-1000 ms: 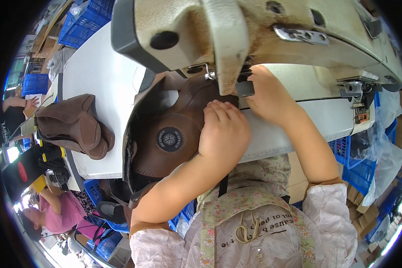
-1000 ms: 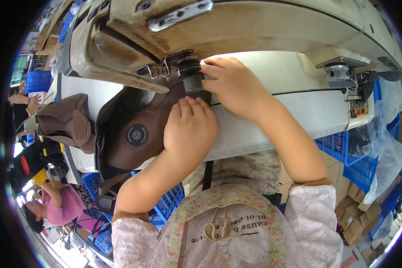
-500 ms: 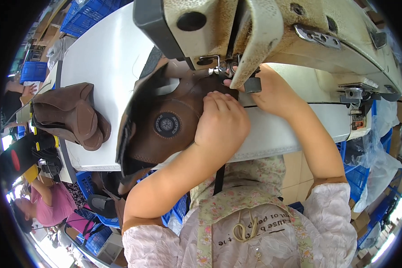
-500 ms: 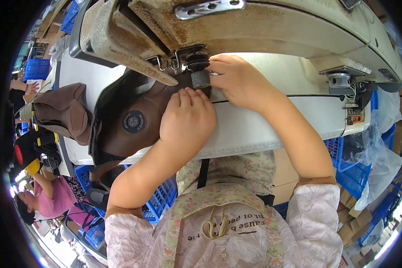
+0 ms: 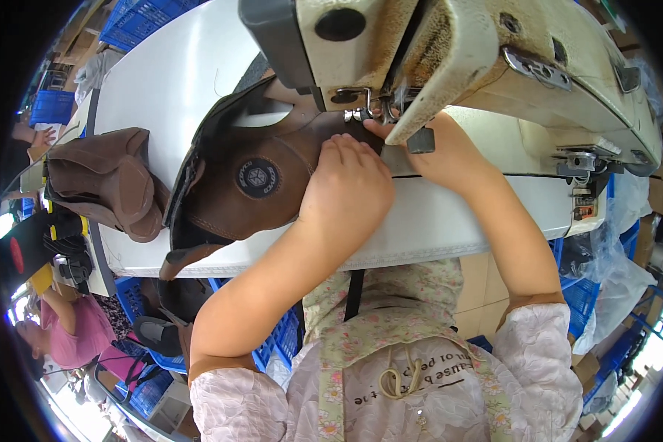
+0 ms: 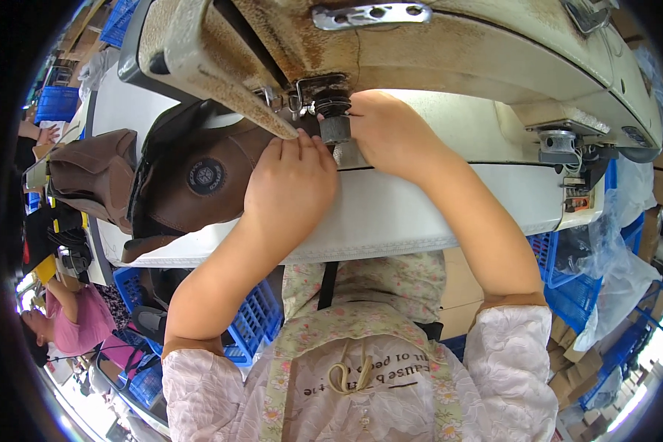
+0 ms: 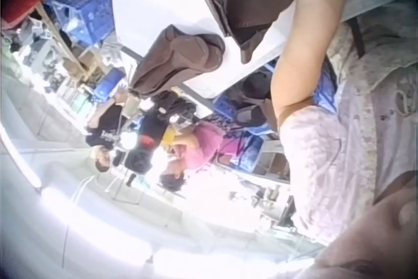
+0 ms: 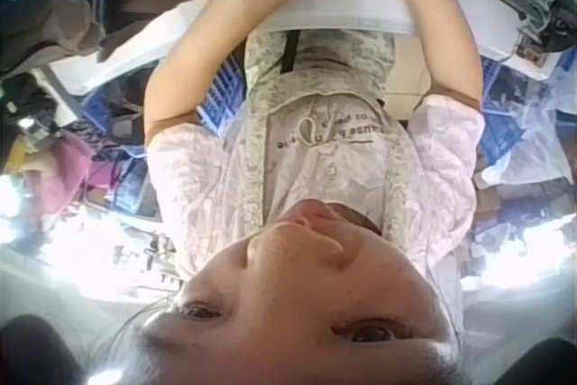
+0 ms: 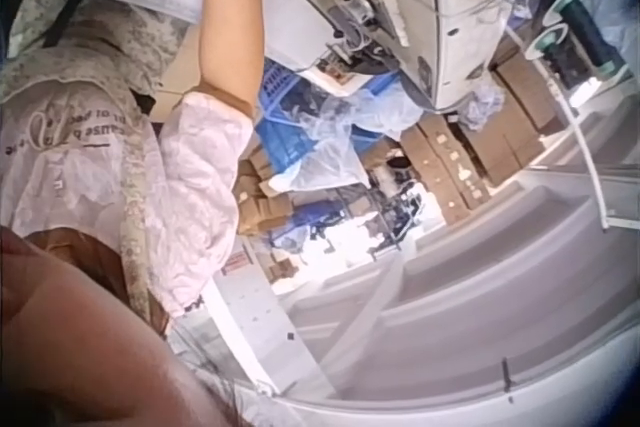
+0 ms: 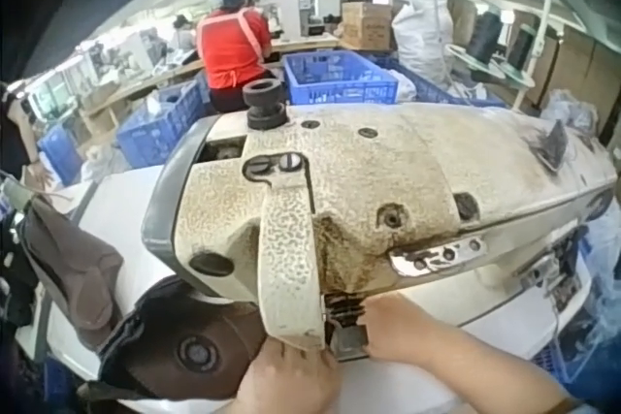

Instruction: Stitching and trimming leather shoe components using an industrial sewing machine in a factory setting.

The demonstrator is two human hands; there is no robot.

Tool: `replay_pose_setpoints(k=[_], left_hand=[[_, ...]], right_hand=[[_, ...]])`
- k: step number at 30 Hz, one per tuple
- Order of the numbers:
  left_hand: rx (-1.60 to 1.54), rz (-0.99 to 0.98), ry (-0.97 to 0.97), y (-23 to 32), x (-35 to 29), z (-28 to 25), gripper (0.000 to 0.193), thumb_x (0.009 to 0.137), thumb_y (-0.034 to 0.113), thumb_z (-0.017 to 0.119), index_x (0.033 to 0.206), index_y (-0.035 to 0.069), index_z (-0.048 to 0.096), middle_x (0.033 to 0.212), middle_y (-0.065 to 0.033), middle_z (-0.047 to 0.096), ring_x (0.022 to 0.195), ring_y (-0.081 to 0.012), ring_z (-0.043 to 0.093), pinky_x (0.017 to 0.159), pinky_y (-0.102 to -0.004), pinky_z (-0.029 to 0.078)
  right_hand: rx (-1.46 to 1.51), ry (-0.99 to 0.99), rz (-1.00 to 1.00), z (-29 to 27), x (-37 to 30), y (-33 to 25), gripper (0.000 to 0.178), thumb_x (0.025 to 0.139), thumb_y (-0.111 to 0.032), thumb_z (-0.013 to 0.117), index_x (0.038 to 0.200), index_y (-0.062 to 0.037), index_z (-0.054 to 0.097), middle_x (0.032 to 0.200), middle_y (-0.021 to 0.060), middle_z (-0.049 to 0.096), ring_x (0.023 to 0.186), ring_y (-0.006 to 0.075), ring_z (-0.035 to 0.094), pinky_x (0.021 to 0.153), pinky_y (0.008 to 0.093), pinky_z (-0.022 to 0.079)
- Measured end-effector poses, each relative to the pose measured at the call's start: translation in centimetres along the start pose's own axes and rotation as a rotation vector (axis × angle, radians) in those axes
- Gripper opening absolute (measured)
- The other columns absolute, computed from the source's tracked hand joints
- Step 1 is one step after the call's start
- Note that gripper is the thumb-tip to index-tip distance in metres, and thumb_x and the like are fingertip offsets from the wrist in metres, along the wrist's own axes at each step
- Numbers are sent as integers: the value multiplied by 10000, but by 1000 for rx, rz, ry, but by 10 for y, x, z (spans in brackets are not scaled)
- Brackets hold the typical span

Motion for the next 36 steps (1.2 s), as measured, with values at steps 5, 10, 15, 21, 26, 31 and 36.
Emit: replay_pose_setpoints(k=[5, 10, 15, 21, 26, 31, 36], left_hand=[[-23, -52, 15, -1, -3, -2, 287, 755, 98, 643, 991, -56, 698, 993, -227, 713, 879, -278, 678, 848, -375, 529], [39, -220, -20, 13, -2, 0, 283, 761, 90, 641, 995, -59, 693, 1024, -229, 712, 915, -283, 655, 848, -386, 486], [9, -234, 51, 10, -4, 3, 291, 750, 93, 633, 987, -67, 689, 1033, -239, 715, 919, -298, 653, 889, -408, 499], [-140, -184, 120, -3, -14, 10, 358, 749, 120, 588, 1025, -87, 684, 1022, -248, 698, 1082, -336, 626, 1092, -469, 406], [-146, -128, 89, -6, -16, 9, 365, 757, 125, 584, 1042, -80, 682, 1083, -252, 694, 1111, -319, 628, 1116, -467, 390], [-79, -128, 22, -2, -13, 8, 360, 772, 137, 597, 1085, -20, 677, 1172, -202, 683, 1107, -295, 626, 1041, -433, 448], [-78, -168, 75, 0, -10, 9, 270, 760, 142, 605, 974, -8, 671, 1146, -210, 688, 1082, -300, 638, 1011, -428, 471]], right_hand=[[-19, -85, 100, -15, 5, 2, 180, 806, -33, 572, 916, -10, 712, 960, 136, 676, 897, 348, 641, 794, 419, 531], [-37, -192, 136, -16, 11, 0, 215, 805, -41, 579, 963, -32, 725, 1009, 139, 691, 922, 348, 657, 806, 420, 541], [-23, -126, 112, -12, 6, 2, 206, 800, -47, 594, 955, -45, 729, 979, 138, 682, 892, 349, 654, 773, 425, 541], [21, -76, -30, -2, 5, 11, 184, 796, -51, 610, 938, -40, 728, 843, 139, 613, 788, 338, 628, 698, 437, 519], [-48, -73, -90, -10, 7, 1, 189, 769, -47, 618, 927, -27, 720, 808, 124, 585, 762, 315, 618, 662, 416, 516], [-42, -74, -83, -5, 3, 11, 199, 768, -44, 617, 938, -40, 720, 825, 117, 595, 761, 324, 615, 660, 420, 515], [58, -60, -40, -8, 5, 8, 225, 778, -29, 606, 971, -62, 717, 883, 112, 629, 796, 327, 630, 687, 418, 527]])
Point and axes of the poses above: each hand's wrist, its own x-axis towards the middle knuckle, its own z-axis out of the palm, y = z × x, the point moved 5 cm from there along x, towards the middle knuckle
